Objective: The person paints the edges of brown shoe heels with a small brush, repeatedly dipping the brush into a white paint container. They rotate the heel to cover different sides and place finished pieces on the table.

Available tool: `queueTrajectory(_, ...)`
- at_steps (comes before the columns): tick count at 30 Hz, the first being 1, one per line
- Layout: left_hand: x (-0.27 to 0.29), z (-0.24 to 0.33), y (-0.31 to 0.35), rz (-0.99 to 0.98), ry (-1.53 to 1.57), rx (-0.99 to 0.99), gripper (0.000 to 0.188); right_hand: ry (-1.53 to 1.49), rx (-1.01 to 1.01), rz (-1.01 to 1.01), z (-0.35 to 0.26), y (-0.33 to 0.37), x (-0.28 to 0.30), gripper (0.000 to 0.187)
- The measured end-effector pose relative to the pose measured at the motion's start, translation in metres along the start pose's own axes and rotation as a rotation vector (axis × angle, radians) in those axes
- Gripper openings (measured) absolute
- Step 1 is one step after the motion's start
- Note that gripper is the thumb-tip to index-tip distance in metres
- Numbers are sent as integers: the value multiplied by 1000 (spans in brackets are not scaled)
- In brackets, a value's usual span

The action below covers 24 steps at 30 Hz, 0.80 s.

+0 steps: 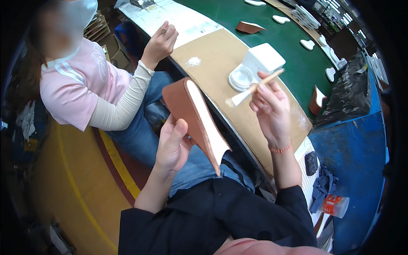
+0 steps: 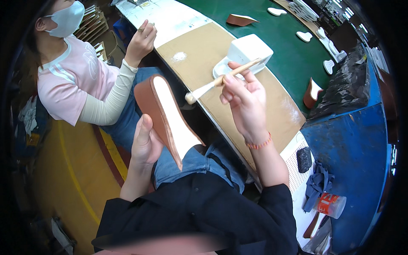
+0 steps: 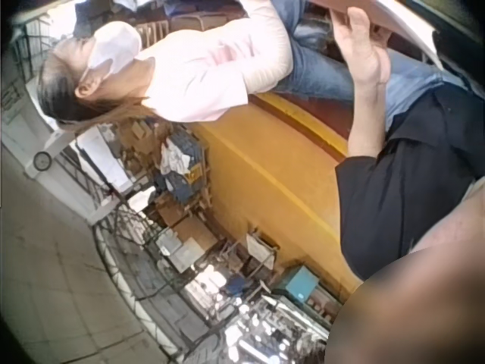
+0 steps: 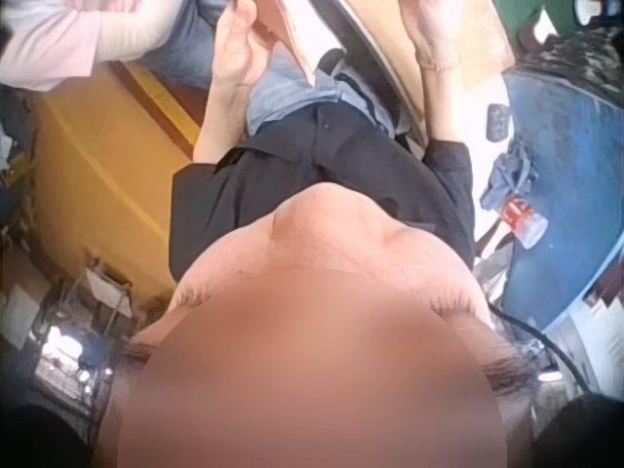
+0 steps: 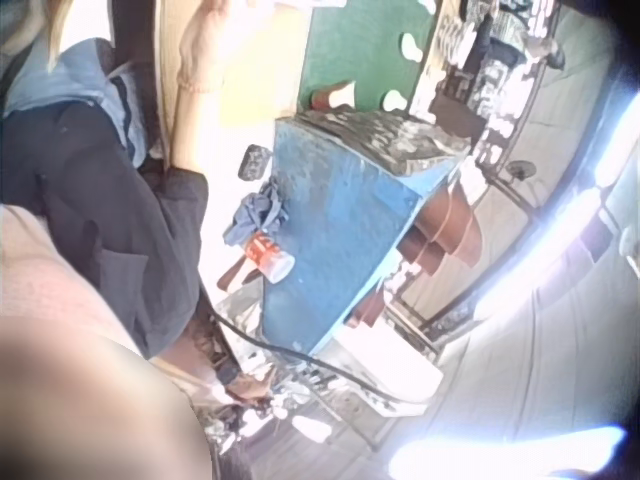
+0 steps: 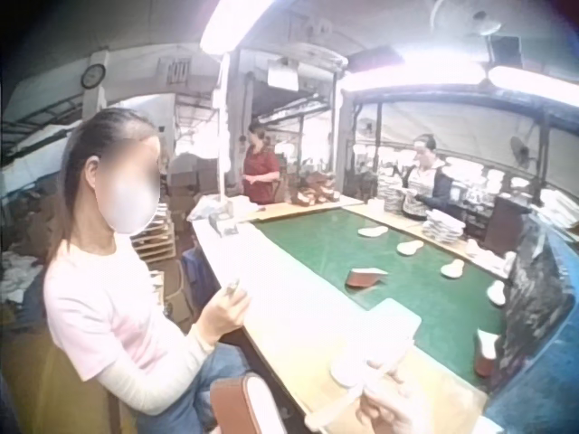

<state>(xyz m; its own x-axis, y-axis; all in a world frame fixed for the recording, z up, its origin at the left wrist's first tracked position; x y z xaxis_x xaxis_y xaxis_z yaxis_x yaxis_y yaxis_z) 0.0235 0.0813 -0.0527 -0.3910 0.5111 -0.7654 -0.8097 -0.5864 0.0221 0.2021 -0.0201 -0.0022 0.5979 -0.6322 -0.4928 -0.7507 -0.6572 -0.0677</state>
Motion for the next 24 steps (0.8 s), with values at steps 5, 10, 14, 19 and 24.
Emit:
queueTrajectory(5, -26, 13, 2, -37, -38, -123, 67, 167, 193, -63, -48, 47, -32, 48)
queueTrajectory(10, -40, 17, 4, -45, -61, -152, 75, 228, 212, -55, -53, 58, -36, 49)
queueTrajectory(14, -47, 18, 9, -58, -100, -171, 79, 219, 357, -98, -65, 66, -36, 50)
queueTrajectory(19, -54, 18, 12, -80, -119, -174, 83, 232, 620, -187, -85, 79, -41, 50)
queueTrajectory(24, -59, 22, 13, -85, -123, -217, 86, 349, 734, -224, -92, 88, -49, 50)
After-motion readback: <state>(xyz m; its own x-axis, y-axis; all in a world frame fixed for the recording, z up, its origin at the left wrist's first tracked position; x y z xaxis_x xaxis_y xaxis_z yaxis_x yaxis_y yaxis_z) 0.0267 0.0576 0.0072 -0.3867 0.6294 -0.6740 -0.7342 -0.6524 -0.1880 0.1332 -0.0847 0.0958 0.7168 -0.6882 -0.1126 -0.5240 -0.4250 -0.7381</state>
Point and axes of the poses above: each hand's wrist, its own y-axis away from the middle knuckle, its own x-axis out of the back of the hand, z = x × y, the point moved 8 cm from there along -y, towards the middle knuckle, and after that the axes turned 4 degrees about z, right-handed, at the moved point
